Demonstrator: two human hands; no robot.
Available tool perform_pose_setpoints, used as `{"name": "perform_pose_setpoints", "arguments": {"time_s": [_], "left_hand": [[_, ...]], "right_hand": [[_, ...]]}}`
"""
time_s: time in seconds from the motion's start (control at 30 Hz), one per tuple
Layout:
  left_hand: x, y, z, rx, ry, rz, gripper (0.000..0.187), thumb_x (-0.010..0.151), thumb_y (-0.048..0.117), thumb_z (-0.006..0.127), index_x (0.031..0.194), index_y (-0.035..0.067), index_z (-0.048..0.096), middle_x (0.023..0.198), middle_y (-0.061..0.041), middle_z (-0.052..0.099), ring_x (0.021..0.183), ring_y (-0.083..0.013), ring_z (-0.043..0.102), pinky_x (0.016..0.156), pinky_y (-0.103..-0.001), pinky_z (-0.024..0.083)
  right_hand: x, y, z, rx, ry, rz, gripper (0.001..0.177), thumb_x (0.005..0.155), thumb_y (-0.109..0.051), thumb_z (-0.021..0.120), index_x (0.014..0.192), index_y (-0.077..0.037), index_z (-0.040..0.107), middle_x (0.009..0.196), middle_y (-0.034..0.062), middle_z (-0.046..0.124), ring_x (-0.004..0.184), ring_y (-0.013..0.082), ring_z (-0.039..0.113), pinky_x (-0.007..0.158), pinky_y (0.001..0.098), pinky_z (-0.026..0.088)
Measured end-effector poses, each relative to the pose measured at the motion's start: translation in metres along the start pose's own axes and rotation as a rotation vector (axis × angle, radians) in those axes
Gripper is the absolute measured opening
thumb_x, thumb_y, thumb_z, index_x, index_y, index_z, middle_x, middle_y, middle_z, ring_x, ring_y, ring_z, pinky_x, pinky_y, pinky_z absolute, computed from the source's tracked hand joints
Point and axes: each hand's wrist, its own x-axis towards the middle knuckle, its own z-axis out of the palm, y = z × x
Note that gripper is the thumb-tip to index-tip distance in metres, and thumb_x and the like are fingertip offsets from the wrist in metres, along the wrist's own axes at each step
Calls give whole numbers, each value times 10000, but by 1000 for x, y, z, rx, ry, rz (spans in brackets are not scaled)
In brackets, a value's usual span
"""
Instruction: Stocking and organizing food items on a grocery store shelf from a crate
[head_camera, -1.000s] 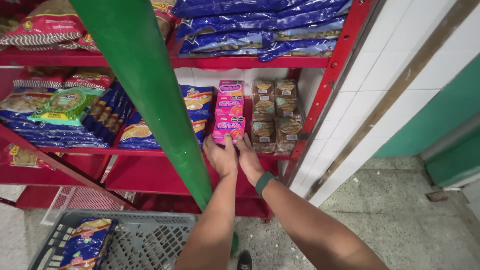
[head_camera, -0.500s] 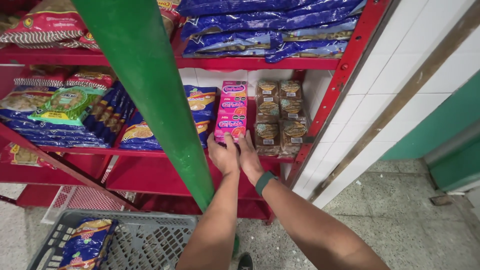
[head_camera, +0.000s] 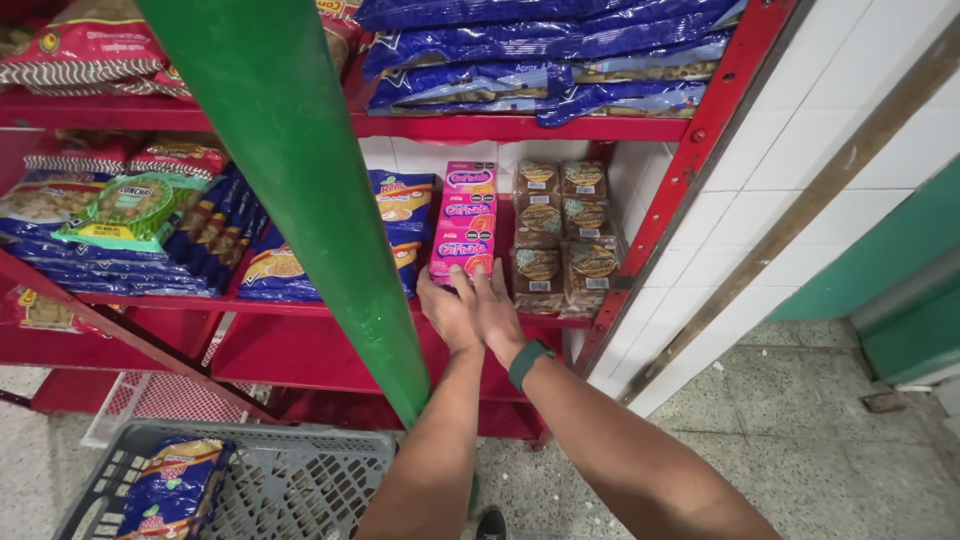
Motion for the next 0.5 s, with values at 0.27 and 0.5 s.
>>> {"name": "perform_pose_setpoints", "arguments": {"time_s": [0.27,0.5], "left_hand": [[-1,22,-12,9,-156,-143,602,982,444,628,1442,94,459,1279,-225,613,1259,-411,581,1134,-493,418],[-2,10,-6,16,-148,-83,596,1003,435,599,1453,78,442,1297,-233,596,1245,-426,580,1128,-507,415]], "right_hand": [[58,61,27,-259,33,-165,806,1050,-573,409,1661,-145,104,1627,267,320,1429,329,464,1130,462,445],[40,35,19,222,21,-23,938,939,-607,494,1652,-153,88,1444,139,551,1292,247,565,1033,369,494]]}}
